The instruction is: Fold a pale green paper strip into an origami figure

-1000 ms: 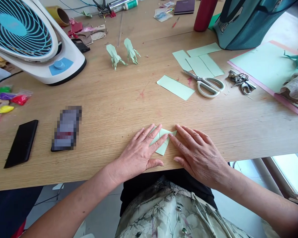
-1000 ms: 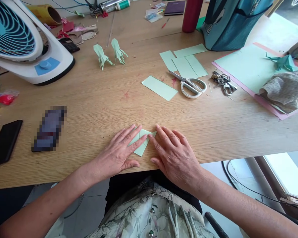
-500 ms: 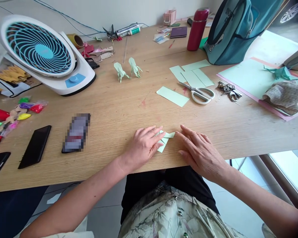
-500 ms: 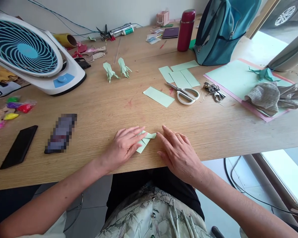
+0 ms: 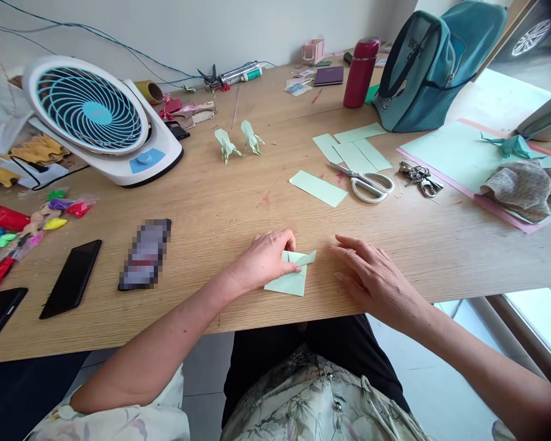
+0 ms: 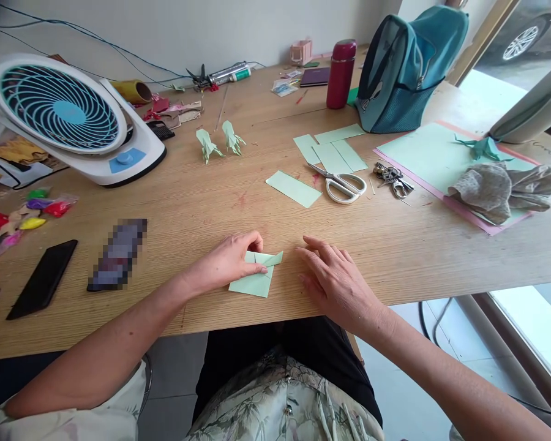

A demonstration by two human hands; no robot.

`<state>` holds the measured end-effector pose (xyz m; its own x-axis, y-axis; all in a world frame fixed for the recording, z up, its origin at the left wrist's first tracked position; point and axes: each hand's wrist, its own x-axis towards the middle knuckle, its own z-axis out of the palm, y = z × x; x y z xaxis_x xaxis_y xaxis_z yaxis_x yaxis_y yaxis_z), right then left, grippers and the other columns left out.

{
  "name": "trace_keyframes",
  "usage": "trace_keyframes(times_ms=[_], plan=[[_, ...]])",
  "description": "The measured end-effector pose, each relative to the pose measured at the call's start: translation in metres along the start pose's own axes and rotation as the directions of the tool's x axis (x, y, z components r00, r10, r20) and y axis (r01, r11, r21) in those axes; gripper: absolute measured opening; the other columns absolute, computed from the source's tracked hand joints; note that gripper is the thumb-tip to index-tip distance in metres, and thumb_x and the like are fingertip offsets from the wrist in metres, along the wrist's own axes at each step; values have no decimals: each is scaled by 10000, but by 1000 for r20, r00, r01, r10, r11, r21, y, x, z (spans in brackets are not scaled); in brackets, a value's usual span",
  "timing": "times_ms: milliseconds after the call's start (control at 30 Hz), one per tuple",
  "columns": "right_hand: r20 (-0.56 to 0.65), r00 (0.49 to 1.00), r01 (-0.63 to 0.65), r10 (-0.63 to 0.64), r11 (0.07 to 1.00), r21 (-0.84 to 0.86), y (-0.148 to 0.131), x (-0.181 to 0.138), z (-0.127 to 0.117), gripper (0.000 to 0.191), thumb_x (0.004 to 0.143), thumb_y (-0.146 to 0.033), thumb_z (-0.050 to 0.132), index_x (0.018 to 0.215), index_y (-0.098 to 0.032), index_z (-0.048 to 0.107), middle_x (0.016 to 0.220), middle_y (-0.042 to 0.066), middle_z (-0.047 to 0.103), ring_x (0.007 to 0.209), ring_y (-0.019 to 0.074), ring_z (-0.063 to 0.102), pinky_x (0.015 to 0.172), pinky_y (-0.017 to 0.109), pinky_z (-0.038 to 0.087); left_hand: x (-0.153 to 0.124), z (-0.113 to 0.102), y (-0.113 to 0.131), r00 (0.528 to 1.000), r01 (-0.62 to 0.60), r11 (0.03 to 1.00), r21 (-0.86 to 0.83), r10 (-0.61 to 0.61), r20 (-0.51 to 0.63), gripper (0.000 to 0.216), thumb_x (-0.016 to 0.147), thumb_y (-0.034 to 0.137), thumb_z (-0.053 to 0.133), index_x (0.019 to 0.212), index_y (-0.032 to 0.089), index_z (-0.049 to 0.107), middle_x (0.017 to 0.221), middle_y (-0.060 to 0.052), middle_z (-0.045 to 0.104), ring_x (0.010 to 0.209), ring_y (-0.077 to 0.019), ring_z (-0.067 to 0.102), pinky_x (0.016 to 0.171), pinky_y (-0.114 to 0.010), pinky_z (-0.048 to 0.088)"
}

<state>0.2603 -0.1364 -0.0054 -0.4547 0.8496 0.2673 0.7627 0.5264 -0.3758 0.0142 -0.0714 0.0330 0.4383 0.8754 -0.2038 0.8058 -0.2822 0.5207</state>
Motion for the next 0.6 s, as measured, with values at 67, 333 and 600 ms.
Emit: trace_keyframes(times_ms=[67,333,600], plan=[[13,1000,-2,2,999,48,2,5,-2,378,992,-266,485,1365,-211,516,1430,170,535,1254,300,579,1006,518,491,0,-2,0,999,46,992,-119,-42,34,283,706,279,809,897,208,611,869,18,675,805,-189,615,685,-280,405],[180,974,-221,136,737,639,8,61,-12,364,974,-439,521,1260,-225,590,1140,96,717,971,220,701,798,381,581,10,-8,5,985,-49,707,-705,-81,-150,228,760,361,772,810,176,647,771,25,616,682,-107,533,632,-223,398],[291,953,-289,86,555,780,0,119,14,434,825,-593,677,745,-182,565,664,-39,495,612,108,435,549,258,338,20,10,-12,933,-154,446,-882,-228,-278,288,739,387,803,815,174,623,784,29,616,713,-98,529,693,-219,423]])
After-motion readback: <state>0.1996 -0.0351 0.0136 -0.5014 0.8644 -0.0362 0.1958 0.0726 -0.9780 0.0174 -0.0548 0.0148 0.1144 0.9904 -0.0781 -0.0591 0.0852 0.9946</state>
